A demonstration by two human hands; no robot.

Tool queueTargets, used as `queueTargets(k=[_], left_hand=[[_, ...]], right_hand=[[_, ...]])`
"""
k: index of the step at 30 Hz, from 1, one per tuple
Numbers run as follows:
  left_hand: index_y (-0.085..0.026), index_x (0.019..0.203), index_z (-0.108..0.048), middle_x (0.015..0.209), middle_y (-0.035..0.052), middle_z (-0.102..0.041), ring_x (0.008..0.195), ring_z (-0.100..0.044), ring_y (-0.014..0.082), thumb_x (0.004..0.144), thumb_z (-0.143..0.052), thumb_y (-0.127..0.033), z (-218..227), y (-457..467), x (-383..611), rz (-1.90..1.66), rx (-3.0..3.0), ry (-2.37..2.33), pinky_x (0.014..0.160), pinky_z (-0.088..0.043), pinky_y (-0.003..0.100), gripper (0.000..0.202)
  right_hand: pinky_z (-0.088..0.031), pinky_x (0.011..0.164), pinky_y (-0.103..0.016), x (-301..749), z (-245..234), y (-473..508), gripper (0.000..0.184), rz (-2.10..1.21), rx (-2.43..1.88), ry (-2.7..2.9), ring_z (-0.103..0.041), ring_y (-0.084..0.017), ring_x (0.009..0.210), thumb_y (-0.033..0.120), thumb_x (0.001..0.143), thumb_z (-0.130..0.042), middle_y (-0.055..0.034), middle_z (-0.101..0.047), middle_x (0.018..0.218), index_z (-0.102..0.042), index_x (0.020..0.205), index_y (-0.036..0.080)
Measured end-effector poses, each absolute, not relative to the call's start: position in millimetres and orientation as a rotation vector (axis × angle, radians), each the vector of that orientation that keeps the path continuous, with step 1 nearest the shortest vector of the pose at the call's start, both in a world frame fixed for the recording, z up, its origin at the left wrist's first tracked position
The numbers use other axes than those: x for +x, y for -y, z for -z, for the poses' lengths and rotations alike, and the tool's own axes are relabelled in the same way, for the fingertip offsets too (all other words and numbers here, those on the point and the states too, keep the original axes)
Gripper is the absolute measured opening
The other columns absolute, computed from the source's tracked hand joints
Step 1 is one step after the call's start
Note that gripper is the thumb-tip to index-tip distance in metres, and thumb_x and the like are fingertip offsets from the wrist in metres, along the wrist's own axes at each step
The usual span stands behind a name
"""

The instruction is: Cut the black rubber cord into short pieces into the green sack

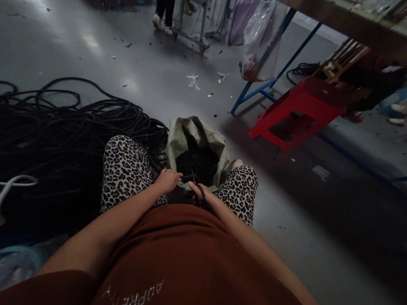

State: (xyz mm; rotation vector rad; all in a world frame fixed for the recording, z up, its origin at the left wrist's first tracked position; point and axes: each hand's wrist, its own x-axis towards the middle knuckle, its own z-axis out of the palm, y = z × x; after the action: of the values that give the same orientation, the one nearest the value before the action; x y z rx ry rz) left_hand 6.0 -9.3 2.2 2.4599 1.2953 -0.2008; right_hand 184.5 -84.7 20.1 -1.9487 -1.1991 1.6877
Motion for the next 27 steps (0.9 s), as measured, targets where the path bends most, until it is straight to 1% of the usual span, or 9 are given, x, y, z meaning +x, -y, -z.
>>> queueTargets(k=[3, 7, 10, 13, 15, 19, 23, 27], left_hand=[[-0.026, 0.116, -0.067, 0.106, 0.0079, -0.071, 0.106, -0.061, 0.0228, 0.093, -0.045, -0.027, -3.6, 9.7, 6.8, 0.206, 2.463, -1.276, 0.092, -0.039, 0.036, 0.031], [-0.025, 0.117, -0.066, 0.109, 0.0076, -0.071, 0.108, -0.061, 0.0230, 0.094, -0.044, -0.028, -0.3, 8.4, 6.8, 0.161, 2.429, -1.267, 0.093, -0.039, 0.036, 0.032], [-0.026, 0.118, -0.065, 0.113, 0.0065, -0.070, 0.110, -0.060, 0.0222, 0.093, -0.044, -0.029, 5.5, 6.2, 5.7, 0.124, 2.390, -1.278, 0.095, -0.040, 0.036, 0.033], [-0.028, 0.118, -0.065, 0.117, 0.0048, -0.069, 0.112, -0.060, 0.0213, 0.093, -0.044, -0.029, 9.9, 3.6, 3.6, 0.126, 2.371, -1.285, 0.097, -0.040, 0.036, 0.033], [-0.030, 0.118, -0.065, 0.119, 0.0034, -0.069, 0.114, -0.059, 0.0208, 0.093, -0.044, -0.029, 11.4, 1.9, 2.1, 0.143, 2.359, -1.300, 0.099, -0.040, 0.035, 0.032], [-0.029, 0.117, -0.066, 0.117, 0.0036, -0.070, 0.113, -0.060, 0.0211, 0.093, -0.044, -0.030, 13.4, -0.1, 0.4, 0.187, 2.387, -1.305, 0.098, -0.041, 0.034, 0.032], [-0.030, 0.114, -0.068, 0.114, 0.0042, -0.071, 0.111, -0.061, 0.0208, 0.093, -0.046, -0.031, 16.2, -0.1, -0.1, 0.201, 2.389, -1.317, 0.098, -0.042, 0.034, 0.031], [-0.030, 0.115, -0.068, 0.115, 0.0048, -0.071, 0.111, -0.062, 0.0212, 0.093, -0.046, -0.032, 17.2, -0.6, -1.3, 0.217, 2.347, -1.383, 0.095, -0.044, 0.034, 0.031]], right_hand=[[-0.045, 0.052, -0.018, 186.3, -18.2, 83.4, 0.045, -1.661, -1.957, 1.249, -0.059, -0.012, 0.050, 0.045, 0.099, -0.044, -0.0033, -0.060, 0.057, -0.065, 0.080, 0.010], [-0.046, 0.059, -0.019, 187.6, -17.7, 82.3, 0.039, -1.503, -2.021, 1.369, -0.062, -0.014, 0.061, 0.039, 0.098, -0.049, -0.0045, -0.064, 0.064, -0.065, 0.077, 0.010], [-0.045, 0.054, -0.019, 187.1, -14.8, 83.0, 0.034, -1.490, -2.042, 1.340, -0.059, -0.013, 0.054, 0.038, 0.098, -0.050, -0.0027, -0.062, 0.063, -0.064, 0.084, 0.010], [-0.042, 0.045, -0.020, 186.2, -9.1, 84.1, 0.034, -1.561, -2.045, 1.215, -0.052, -0.011, 0.041, 0.040, 0.098, -0.047, 0.0012, -0.056, 0.056, -0.062, 0.092, 0.011], [-0.040, 0.041, -0.019, 186.0, -5.1, 84.4, 0.034, -1.589, -2.046, 1.131, -0.049, -0.010, 0.036, 0.042, 0.098, -0.048, 0.0032, -0.053, 0.053, -0.060, 0.094, 0.012], [-0.039, 0.038, -0.019, 186.2, -0.1, 83.9, 0.034, -1.600, -2.073, 1.106, -0.049, -0.011, 0.035, 0.041, 0.098, -0.047, 0.0028, -0.051, 0.051, -0.061, 0.088, 0.012], [-0.040, 0.040, -0.020, 187.1, 0.3, 83.9, 0.034, -1.610, -2.098, 1.167, -0.050, -0.012, 0.036, 0.037, 0.097, -0.048, 0.0006, -0.052, 0.050, -0.063, 0.080, 0.011], [-0.038, 0.039, -0.020, 188.1, -1.1, 84.2, 0.034, -1.606, -2.137, 1.146, -0.051, -0.012, 0.037, 0.037, 0.096, -0.052, -0.0017, -0.055, 0.051, -0.065, 0.080, 0.010]])
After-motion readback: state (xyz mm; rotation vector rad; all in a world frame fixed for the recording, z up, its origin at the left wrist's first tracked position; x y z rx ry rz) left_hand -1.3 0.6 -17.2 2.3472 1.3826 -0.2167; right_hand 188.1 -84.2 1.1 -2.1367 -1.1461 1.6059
